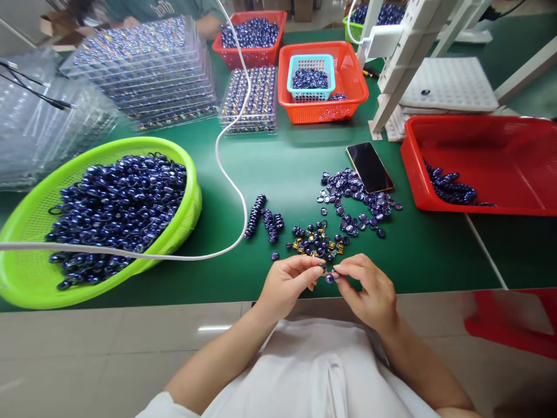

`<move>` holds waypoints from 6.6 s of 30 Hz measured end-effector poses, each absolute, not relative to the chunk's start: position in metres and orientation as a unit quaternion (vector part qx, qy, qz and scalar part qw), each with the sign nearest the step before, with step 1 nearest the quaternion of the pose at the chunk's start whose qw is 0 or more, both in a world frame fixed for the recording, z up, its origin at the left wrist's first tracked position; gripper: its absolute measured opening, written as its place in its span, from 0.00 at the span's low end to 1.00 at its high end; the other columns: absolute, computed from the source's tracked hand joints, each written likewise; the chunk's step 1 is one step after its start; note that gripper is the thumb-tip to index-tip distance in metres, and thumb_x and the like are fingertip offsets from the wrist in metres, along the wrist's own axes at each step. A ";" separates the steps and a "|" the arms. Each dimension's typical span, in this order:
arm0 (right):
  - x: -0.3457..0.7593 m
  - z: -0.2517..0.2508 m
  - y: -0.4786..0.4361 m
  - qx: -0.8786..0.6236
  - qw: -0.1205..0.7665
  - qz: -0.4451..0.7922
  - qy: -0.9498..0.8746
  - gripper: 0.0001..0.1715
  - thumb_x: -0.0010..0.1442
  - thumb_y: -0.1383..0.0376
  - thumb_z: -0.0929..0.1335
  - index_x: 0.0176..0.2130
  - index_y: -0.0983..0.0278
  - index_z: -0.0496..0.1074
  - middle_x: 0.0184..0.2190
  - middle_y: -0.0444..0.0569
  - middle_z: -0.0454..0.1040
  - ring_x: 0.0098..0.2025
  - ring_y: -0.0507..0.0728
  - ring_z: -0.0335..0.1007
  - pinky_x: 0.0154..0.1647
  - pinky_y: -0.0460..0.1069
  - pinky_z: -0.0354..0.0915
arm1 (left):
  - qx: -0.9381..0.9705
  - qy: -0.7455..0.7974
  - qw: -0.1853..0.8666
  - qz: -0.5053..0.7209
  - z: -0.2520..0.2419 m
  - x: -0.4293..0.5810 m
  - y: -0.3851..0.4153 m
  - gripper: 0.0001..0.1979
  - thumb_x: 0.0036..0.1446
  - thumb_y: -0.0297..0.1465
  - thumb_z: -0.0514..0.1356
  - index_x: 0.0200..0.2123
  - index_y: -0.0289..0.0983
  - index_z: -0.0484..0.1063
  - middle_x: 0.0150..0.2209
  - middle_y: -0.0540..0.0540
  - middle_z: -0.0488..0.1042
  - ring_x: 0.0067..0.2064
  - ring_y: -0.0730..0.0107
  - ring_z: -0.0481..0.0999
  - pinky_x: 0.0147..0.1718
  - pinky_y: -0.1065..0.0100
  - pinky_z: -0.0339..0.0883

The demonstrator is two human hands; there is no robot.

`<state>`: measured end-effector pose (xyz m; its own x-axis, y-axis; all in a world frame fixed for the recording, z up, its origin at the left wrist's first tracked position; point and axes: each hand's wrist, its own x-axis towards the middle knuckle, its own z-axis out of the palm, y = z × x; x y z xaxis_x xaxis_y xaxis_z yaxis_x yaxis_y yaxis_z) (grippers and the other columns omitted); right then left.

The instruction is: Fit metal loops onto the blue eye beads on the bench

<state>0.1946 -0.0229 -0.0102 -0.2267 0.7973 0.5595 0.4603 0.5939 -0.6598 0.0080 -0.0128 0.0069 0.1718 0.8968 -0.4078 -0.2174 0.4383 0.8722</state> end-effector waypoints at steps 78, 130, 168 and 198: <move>0.281 -0.023 0.020 -0.666 0.238 0.114 -0.698 0.08 0.62 0.64 0.68 0.42 0.62 0.74 0.38 0.49 0.75 0.33 0.56 0.73 0.38 0.52 0.70 | 0.475 0.528 0.578 0.401 -0.002 0.007 -0.014 0.07 0.55 0.32 0.66 0.36 0.35 0.81 0.33 0.43 0.82 0.32 0.68 0.79 0.33 0.71 0.74; 0.174 -0.010 -0.022 -0.478 0.493 0.388 -0.615 0.09 0.62 0.68 0.70 0.43 0.56 0.77 0.37 0.46 0.79 0.39 0.55 0.76 0.40 0.50 0.74 | 0.225 0.471 0.704 0.481 -0.004 0.013 -0.011 0.10 0.41 0.32 0.75 0.31 0.37 0.83 0.31 0.47 0.83 0.29 0.74 0.78 0.34 0.71 0.74; 0.172 -0.015 -0.026 -0.488 0.494 0.451 -0.561 0.08 0.63 0.67 0.70 0.43 0.55 0.77 0.35 0.43 0.77 0.34 0.51 0.75 0.36 0.44 0.72 | 0.538 0.473 0.496 0.490 -0.006 0.008 -0.025 0.08 0.59 0.28 0.65 0.42 0.38 0.81 0.39 0.44 0.83 0.39 0.66 0.81 0.40 0.68 0.74; 0.186 -0.004 -0.016 -0.462 0.434 0.237 -0.736 0.13 0.61 0.74 0.68 0.45 0.62 0.73 0.39 0.48 0.78 0.35 0.52 0.76 0.37 0.46 0.74 | 0.702 0.444 0.342 0.440 0.009 0.003 -0.017 0.11 0.56 0.26 0.67 0.43 0.36 0.77 0.35 0.43 0.80 0.37 0.66 0.78 0.38 0.67 0.72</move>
